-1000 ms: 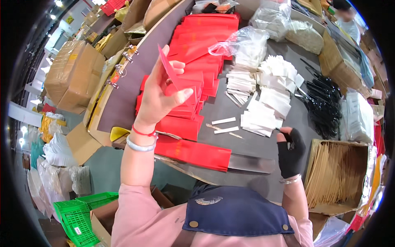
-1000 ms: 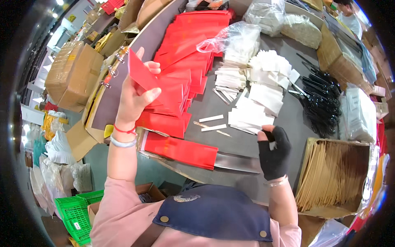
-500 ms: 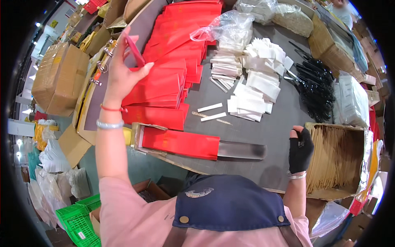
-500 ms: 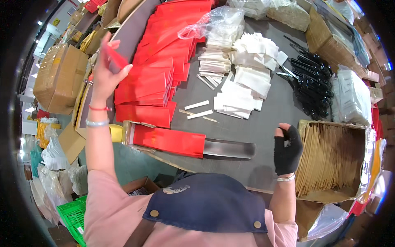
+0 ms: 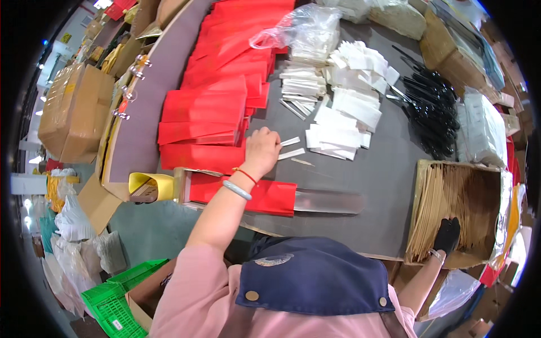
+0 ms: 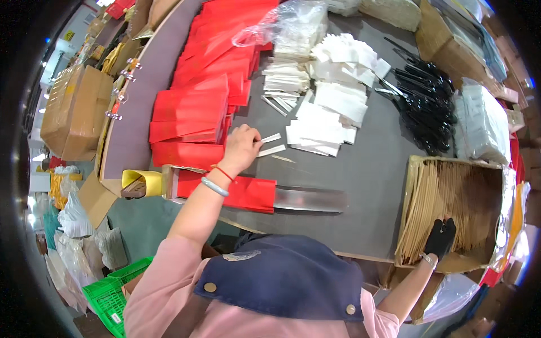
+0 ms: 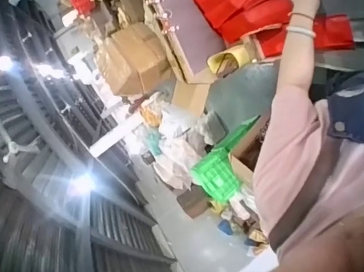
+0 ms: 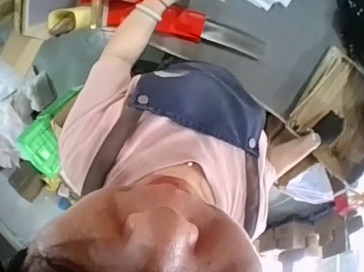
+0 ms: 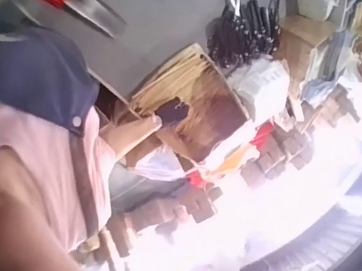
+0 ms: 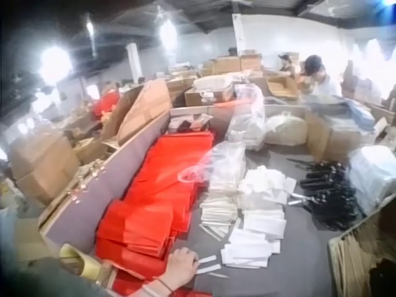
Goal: Manually inserting wooden chopsticks into paper sleeves and organizing them for secondary packaging.
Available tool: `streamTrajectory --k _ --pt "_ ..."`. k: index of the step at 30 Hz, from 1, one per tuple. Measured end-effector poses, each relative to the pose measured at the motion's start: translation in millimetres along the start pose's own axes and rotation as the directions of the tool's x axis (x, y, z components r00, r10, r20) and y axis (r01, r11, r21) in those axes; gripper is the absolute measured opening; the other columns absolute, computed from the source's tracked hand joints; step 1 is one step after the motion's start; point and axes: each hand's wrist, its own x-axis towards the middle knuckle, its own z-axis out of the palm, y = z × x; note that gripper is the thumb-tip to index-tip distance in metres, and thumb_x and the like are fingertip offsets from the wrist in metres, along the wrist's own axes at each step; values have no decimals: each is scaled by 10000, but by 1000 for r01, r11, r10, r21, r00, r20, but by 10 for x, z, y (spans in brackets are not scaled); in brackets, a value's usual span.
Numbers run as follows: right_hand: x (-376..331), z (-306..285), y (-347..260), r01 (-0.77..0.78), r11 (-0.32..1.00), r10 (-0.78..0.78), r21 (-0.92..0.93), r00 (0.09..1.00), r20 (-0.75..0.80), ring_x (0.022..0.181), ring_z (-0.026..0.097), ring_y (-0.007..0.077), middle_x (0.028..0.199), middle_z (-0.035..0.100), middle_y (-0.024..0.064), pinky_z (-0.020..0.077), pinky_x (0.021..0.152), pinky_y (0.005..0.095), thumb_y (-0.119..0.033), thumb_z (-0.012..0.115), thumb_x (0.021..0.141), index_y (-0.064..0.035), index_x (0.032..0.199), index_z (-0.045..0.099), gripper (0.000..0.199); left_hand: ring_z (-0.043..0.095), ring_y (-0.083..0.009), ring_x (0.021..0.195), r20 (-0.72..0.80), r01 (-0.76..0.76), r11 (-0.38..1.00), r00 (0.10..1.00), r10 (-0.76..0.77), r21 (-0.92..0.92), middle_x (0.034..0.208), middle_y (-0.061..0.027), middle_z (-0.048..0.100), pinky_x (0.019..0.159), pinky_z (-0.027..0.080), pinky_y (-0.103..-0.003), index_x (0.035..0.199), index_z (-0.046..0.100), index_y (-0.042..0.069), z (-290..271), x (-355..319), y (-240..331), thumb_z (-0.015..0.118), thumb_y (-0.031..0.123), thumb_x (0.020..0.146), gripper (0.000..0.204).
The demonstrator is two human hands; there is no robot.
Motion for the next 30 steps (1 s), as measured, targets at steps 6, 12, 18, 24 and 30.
streamTrajectory --k 6,12,18,24,30 --pt "-2 56 154 -93 977 128 -193 976 177 1055 627 321 1068 677 180 482 922 372 -220 616 907 25 1098 645 313 603 -341 834 57 -44 999 998 42 31 846 -133 597 728 483 -455 894 585 58 -73 -41 -77 697 108 811 148" --pt "14 117 332 35 989 -18 -141 993 121 810 633 350 856 648 205 488 746 413 -179 597 889 32 894 588 212 590 -337 878 191 113 990 977 -95 -84 897 -122 598 741 484 -436 842 611 56 -73 35 -68 690 96 808 95" --pt "-31 105 223 -199 934 212 -295 977 11 805 604 326 918 623 193 474 724 398 -161 511 960 3 1100 537 218 558 -332 844 -143 -153 984 980 138 -97 849 -111 565 731 459 -425 869 585 66 42 284 376 669 80 815 101" --pt "-148 -218 -44 -189 835 281 516 954 -106 751 522 137 832 545 46 433 656 281 -191 506 1005 -11 1089 543 202 546 -310 936 -60 -344 932 939 339 -113 933 -75 577 796 429 -436 893 601 97 247 557 811 705 107 780 154" --pt "-894 70 -1653 12 500 -57 866 998 19 840 577 189 884 602 62 464 800 364 -198 518 1002 -53 1051 557 158 543 -297 1002 -81 -280 953 959 271 -115 1000 -52 595 856 420 -416 974 641 102 281 519 759 770 126 729 278"
